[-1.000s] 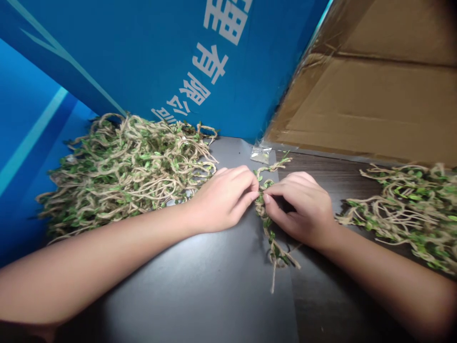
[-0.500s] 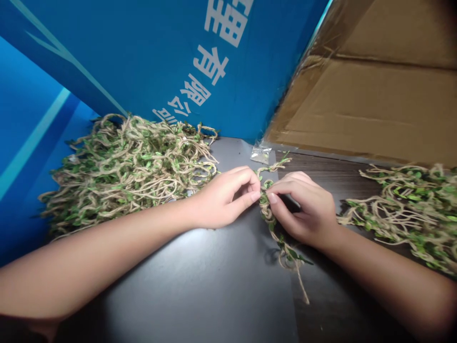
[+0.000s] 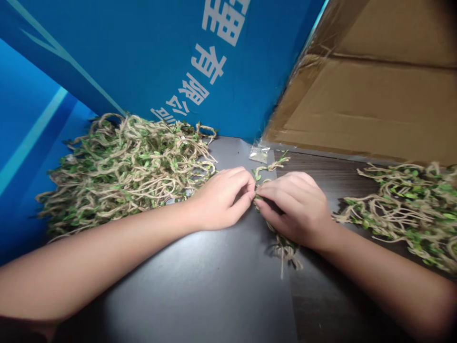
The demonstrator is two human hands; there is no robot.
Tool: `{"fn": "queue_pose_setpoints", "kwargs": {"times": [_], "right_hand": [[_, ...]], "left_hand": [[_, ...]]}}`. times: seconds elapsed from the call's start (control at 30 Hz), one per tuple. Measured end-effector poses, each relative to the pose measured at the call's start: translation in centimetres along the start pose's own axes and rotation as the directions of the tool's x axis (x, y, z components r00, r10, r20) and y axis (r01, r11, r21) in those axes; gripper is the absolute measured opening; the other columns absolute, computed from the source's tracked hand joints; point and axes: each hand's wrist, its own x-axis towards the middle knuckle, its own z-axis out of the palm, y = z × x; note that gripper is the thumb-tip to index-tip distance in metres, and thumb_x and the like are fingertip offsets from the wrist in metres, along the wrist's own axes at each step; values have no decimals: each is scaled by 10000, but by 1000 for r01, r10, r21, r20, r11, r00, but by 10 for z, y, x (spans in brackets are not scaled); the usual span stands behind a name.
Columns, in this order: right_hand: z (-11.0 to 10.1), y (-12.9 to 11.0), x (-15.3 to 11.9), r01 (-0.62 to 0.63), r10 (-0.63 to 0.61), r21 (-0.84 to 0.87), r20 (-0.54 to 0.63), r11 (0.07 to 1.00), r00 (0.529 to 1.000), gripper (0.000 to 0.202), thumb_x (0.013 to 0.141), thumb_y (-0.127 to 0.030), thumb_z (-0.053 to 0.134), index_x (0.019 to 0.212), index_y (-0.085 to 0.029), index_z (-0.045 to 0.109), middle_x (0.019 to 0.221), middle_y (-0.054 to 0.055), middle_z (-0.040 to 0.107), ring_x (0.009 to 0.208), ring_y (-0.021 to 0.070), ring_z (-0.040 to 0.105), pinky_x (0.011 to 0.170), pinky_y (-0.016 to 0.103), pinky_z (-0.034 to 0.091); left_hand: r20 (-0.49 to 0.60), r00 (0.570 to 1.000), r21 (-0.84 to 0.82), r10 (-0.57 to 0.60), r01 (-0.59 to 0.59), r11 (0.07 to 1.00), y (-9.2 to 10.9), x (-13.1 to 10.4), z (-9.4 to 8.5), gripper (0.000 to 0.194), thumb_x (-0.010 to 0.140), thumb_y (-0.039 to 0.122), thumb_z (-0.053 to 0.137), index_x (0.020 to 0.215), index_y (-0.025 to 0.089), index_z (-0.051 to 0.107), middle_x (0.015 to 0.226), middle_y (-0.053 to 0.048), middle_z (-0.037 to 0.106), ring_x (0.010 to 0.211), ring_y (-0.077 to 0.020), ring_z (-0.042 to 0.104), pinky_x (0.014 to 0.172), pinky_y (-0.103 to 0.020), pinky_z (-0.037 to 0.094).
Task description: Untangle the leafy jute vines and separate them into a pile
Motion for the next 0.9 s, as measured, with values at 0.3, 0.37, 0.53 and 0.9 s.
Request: {"fn": "queue_pose_setpoints", "kwargs": {"times": [0.3,0.37,0.53,0.9], "right_hand": [[-3,-4,4,85,-82,-160,28,984,996,73,919,-197,699,968,-223,651,891,-4,772,816,164,656,857,387,468],[-2,-4,4,75,-72,-162,24,984,997,73,917,-199,700,950,-226,640,874,-10,765,802,161,647,857,382,469],[0,-2,2,-4,2,-64,-25,998,1000,108,897,-192,718,938,-222,623,854,-4,749,809,164,652,828,369,478],[1,-5,6,-245,263,228,-53,942,963,75,945,-161,650,906,-223,635,857,9,751,782,140,689,781,325,519]], "left_hand": [[9,1000,53,-11,10,999,0,1,1,122,970,231,517,888,179,590,897,-35,631,822,-165,555,777,-319,435],[13,1000,49,-16,15,999,1,1,1,122,972,233,519,889,179,591,897,-30,634,824,-162,555,788,-324,427],[13,999,35,-30,30,999,2,1,-1,148,994,262,508,901,178,588,919,-23,649,825,-157,552,808,-331,405],[-6,999,-17,-49,49,999,-1,2,-1,189,1004,292,481,893,177,583,901,-24,648,821,-156,548,798,-329,395]]}}
